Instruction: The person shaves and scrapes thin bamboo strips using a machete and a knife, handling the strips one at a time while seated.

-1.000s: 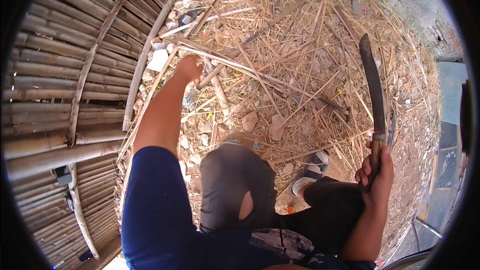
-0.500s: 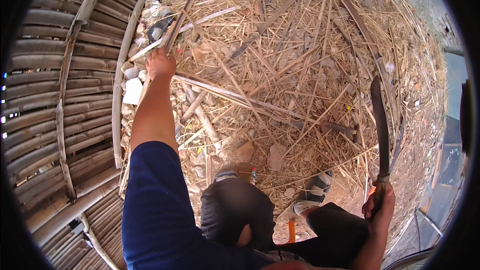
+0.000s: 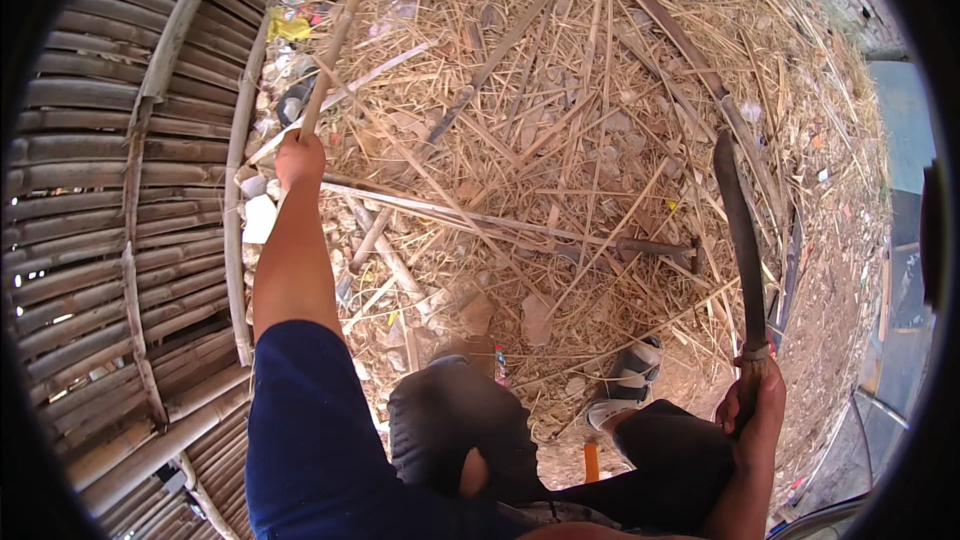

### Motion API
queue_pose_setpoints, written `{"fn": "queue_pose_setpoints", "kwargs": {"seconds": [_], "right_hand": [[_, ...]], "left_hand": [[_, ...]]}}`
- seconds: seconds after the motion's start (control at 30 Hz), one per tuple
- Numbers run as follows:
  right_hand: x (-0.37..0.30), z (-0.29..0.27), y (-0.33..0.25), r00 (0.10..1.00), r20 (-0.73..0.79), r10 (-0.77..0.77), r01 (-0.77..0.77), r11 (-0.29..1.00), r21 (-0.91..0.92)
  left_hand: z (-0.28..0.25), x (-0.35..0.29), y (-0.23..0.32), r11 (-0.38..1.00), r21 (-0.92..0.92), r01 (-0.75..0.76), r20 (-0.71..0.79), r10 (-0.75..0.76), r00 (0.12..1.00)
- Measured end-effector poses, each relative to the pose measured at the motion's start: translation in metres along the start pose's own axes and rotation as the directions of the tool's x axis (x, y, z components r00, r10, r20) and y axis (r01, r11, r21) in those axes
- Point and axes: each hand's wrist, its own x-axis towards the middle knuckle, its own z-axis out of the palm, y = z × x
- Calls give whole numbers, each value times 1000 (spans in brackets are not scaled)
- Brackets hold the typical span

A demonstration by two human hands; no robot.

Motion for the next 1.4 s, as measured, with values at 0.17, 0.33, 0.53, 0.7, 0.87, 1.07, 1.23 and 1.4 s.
{"fn": "queue_pose_setpoints", "kwargs": {"seconds": [0.17,0.33,0.53,0.7,0.87,1.07,1.23,1.4], "right_hand": [[-16,-9,2,995,92,-24,25,1000,-17],[-52,-22,-5,968,212,-136,152,986,-61],[-117,-54,13,901,268,-341,305,938,168],[-138,-52,16,853,179,-490,473,871,131],[-138,-48,6,842,150,-519,497,853,162],[-139,-26,-1,863,154,-480,450,871,194],[-127,-16,6,831,196,-520,498,853,153],[-110,-17,11,793,236,-561,592,802,-83]], "left_hand": [[-132,-18,28,964,-179,-199,-346,127,929],[-320,-70,69,824,44,-565,-546,494,677],[-497,-205,74,701,158,-696,-491,667,560],[-542,-306,44,719,79,-690,-499,628,597],[-532,-363,45,739,147,-658,-532,619,577],[-503,-398,64,782,17,-622,-526,536,660],[-487,-405,91,793,-19,-608,-447,537,715],[-449,-398,118,875,-59,-481,-236,456,858]]}}
